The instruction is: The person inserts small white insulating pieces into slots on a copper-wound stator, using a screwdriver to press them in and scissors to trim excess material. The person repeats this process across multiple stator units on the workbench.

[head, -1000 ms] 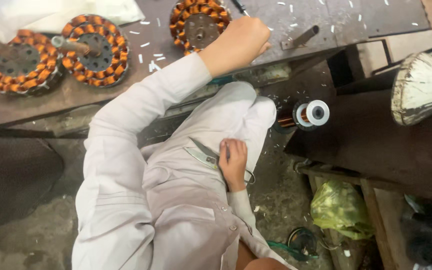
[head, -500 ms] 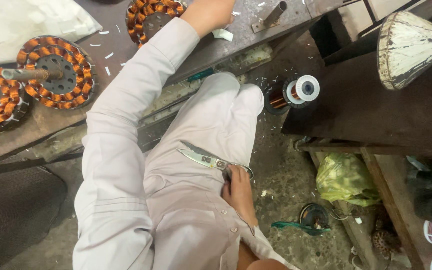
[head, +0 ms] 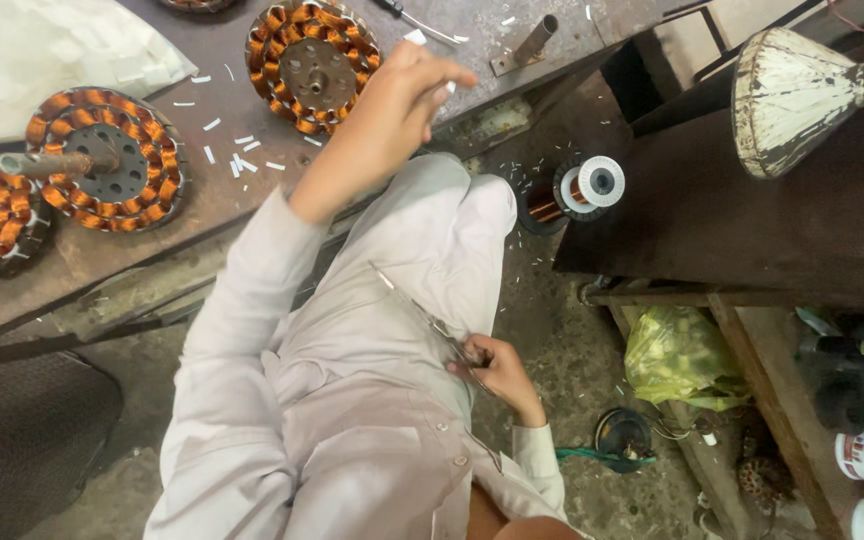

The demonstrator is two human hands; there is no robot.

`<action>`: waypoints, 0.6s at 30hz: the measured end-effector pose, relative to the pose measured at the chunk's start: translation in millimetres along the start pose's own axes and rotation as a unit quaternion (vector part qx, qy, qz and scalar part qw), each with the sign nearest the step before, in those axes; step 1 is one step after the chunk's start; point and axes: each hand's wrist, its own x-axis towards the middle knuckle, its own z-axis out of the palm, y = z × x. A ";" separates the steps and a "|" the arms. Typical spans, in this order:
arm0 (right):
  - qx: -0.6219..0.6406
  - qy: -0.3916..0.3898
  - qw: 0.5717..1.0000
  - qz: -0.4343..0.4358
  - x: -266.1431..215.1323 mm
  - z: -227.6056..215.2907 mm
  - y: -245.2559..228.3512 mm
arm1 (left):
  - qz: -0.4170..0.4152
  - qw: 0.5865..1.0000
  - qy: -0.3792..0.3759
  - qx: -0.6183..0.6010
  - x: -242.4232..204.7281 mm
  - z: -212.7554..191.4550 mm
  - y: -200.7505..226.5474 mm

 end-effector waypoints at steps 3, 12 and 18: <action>0.231 0.001 0.972 0.041 19.1 31.8 -12.9 | -0.104 0.984 0.094 -0.106 -56.3 0.7 5.2; 0.210 0.090 0.972 -0.057 85.7 114.6 -57.7 | -0.132 0.968 0.161 -0.139 -136.9 13.0 -26.3; 0.106 0.081 0.989 -0.063 74.0 105.8 -58.6 | -0.206 0.935 0.184 -0.224 -135.6 22.5 -35.4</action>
